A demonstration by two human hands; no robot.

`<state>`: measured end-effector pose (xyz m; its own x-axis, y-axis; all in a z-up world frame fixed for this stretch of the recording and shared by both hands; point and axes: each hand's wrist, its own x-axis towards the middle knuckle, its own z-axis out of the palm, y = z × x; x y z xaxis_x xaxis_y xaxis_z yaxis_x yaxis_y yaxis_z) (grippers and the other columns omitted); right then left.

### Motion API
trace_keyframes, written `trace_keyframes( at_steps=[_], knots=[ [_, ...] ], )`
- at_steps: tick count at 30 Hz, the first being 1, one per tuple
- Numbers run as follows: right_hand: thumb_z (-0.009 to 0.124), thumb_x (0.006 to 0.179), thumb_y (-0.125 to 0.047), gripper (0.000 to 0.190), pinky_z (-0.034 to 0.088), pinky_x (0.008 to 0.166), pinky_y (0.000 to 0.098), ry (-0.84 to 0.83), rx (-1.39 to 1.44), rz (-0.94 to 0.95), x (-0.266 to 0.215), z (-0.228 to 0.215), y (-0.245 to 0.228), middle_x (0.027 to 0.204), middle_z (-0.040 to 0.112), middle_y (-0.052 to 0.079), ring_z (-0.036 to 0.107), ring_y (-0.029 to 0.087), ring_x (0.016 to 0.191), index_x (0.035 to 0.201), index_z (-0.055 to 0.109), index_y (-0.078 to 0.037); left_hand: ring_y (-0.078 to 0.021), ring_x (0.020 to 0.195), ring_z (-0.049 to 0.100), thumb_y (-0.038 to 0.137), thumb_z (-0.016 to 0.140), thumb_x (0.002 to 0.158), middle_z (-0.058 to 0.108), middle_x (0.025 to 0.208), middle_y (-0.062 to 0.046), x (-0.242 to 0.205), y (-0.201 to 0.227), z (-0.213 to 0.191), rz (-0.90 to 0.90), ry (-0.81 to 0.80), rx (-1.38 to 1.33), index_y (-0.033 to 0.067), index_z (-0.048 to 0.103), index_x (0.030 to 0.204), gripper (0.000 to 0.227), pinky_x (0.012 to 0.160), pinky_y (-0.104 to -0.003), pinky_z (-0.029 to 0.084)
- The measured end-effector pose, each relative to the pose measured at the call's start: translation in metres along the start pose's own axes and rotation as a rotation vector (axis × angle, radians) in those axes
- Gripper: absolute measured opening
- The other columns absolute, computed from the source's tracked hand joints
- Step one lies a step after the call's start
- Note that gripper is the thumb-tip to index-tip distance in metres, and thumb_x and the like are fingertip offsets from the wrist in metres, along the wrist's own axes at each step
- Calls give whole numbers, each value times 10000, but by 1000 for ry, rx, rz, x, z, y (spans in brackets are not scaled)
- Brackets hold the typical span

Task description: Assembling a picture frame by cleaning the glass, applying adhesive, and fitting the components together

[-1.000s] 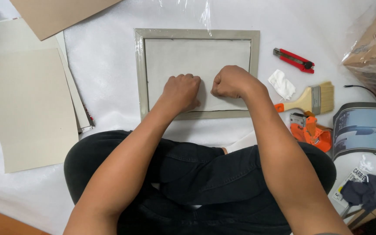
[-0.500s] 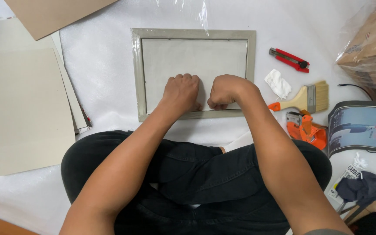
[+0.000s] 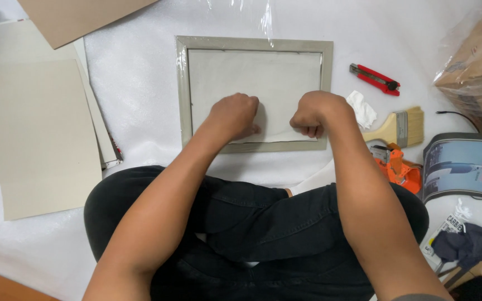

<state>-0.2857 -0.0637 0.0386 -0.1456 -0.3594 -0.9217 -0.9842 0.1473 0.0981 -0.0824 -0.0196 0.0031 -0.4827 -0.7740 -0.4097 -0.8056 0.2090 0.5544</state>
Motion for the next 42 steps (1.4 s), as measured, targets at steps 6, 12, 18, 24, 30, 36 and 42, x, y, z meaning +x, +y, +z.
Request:
trace_keyframes(
  at_steps=[6, 12, 18, 24, 30, 36, 42],
  knots=[
    [697, 806, -217, 180, 534, 700, 406, 631, 139, -188, -6, -16, 5, 786, 722, 88, 652, 269, 707, 917, 780, -102, -331, 967, 660, 224, 899, 757, 687, 1103, -160, -20, -46, -68, -205, 465, -71, 32, 655, 1158, 506, 873, -456, 545],
    [753, 772, -227, 631, 410, 1077, 522, 716, 83, -379, 5, -1, -16, 1587, 390, 190, 447, 413, 1361, 1390, 646, -163, -366, 887, 657, 497, 1012, 592, 626, 1075, -235, -14, -93, -50, -556, 408, 89, -44, 523, 1281, 1003, 758, -471, 553],
    [737, 841, -242, 582, 370, 1075, 648, 654, 84, -365, -4, 1, -20, 1558, 395, 311, 415, 507, 1412, 1400, 657, -103, -567, 1127, 626, 296, 919, 768, 588, 1183, -354, -16, -75, -60, -591, 256, -97, -111, 483, 1263, 775, 935, -685, 504],
    [722, 871, -273, 531, 417, 1020, 613, 631, 75, -317, 10, 5, -14, 1447, 517, 291, 512, 480, 1336, 1374, 673, -112, -566, 1097, 648, 280, 910, 773, 606, 1164, -376, -16, -73, -64, -596, 249, -108, -122, 498, 1256, 751, 911, -674, 528],
    [703, 877, -240, 573, 375, 1056, 638, 577, 93, -299, 0, 0, -19, 1498, 481, 298, 495, 484, 1358, 1421, 626, -78, -561, 1110, 644, 293, 899, 777, 602, 1179, -384, -14, -80, -61, -582, 249, -112, -134, 501, 1262, 759, 927, -673, 519],
    [695, 892, -271, 597, 394, 1049, 617, 591, 159, -323, -6, -4, -20, 1471, 505, 302, 509, 467, 1355, 1439, 599, -51, -486, 1082, 663, 214, 796, 925, 622, 1101, -299, -24, -22, -100, -395, 602, -143, -135, 540, 1280, 559, 921, -601, 536],
    [668, 877, -382, 591, 424, 1027, 516, 629, 157, -330, -6, -5, -24, 1373, 565, 170, 552, 353, 1221, 1394, 608, -102, -281, 993, 682, 102, 704, 926, 742, 1076, -110, 66, -31, -96, 77, 744, 30, 22, 656, 1229, 318, 831, -395, 556]
  ],
)
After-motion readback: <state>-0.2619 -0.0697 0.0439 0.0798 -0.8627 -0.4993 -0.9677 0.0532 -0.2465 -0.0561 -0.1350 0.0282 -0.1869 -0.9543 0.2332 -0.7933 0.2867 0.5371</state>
